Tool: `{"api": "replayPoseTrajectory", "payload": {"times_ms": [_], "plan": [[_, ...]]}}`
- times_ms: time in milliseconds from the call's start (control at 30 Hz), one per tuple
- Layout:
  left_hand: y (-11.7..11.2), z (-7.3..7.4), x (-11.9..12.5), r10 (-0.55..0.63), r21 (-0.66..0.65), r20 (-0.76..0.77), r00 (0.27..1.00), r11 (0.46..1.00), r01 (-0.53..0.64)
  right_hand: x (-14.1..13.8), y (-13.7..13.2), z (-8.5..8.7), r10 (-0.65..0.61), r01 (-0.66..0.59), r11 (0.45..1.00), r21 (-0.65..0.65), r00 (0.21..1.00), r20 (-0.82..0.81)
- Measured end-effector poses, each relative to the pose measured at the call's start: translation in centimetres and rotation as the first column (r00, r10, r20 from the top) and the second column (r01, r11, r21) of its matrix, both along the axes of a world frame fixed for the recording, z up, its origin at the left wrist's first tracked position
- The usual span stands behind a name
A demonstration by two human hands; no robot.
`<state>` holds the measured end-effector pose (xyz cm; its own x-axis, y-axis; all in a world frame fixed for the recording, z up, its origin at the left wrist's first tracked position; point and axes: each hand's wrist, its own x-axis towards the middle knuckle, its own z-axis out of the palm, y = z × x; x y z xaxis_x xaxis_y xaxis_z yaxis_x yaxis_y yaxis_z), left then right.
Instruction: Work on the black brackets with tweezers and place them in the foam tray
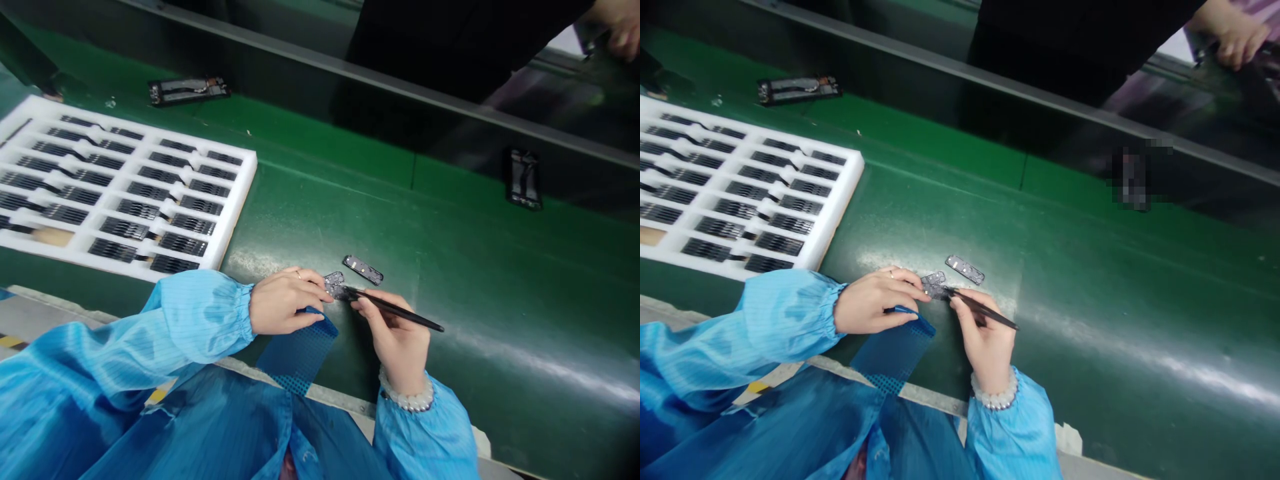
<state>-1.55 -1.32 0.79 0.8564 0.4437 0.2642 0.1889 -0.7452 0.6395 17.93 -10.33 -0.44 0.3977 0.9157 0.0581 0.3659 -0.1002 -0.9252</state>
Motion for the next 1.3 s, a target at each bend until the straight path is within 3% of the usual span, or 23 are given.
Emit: {"api": "replayPoseTrajectory", "payload": {"times_ms": [167,267,333,400,467,533,733,900,1000,1100,1200,1300], "plan": [[0.0,0.1,0.0,-0.009,-0.003,0.009,1.000,1.000,0.009,0.1,-0.2,0.0,0.006,-0.007,0.998,0.059,1.000,0.022],[0.1,0.0,-0.2,0.007,0.014,0.014,1.000,1.000,-0.007,0.4,0.1,0.1,0.051,-0.085,0.980,0.178,0.981,0.189],[0.3,0.0,-0.3,0.033,0.034,-0.003,0.999,0.999,-0.033,0.5,0.7,0.3,0.185,-0.275,0.943,0.187,0.901,0.392],[0.5,-0.2,-0.4,0.060,0.038,-0.034,0.998,0.998,-0.059,0.4,1.4,0.4,0.314,-0.444,0.889,0.117,0.774,0.550],[0.6,-0.5,-0.4,0.068,0.023,-0.075,0.995,0.997,-0.067,0.2,1.9,0.4,0.370,-0.512,0.858,0.049,0.680,0.633],[0.8,-0.7,-0.5,0.064,0.006,-0.115,0.991,0.998,-0.064,0.0,1.9,0.2,0.382,-0.527,0.849,0.030,0.652,0.655],[0.8,-0.9,-0.4,0.063,0.030,-0.152,0.986,0.998,-0.059,-0.1,0.5,-0.2,0.355,-0.475,0.879,0.049,0.719,0.598],[0.8,-0.7,-0.3,0.074,0.030,-0.148,0.986,0.997,-0.070,0.2,0.6,0.4,0.307,-0.408,0.909,0.083,0.791,0.529],[0.9,-0.6,-0.1,0.067,-0.010,-0.163,0.984,0.998,-0.070,1.0,1.2,0.9,0.196,-0.261,0.958,0.123,0.902,0.385],[0.9,-0.5,-0.1,0.066,-0.048,-0.153,0.986,0.996,-0.074,1.8,1.7,1.1,0.086,-0.094,0.994,0.061,0.989,0.122],[0.8,-0.5,-0.2,0.095,-0.056,-0.087,0.992,0.993,-0.100,1.6,2.0,1.1,0.132,-0.138,0.990,-0.041,0.983,-0.124],[0.8,-0.4,-0.3,0.064,-0.069,-0.041,0.997,0.995,-0.067,0.8,2.1,1.1,0.182,-0.197,0.977,-0.075,0.968,-0.175]]}}
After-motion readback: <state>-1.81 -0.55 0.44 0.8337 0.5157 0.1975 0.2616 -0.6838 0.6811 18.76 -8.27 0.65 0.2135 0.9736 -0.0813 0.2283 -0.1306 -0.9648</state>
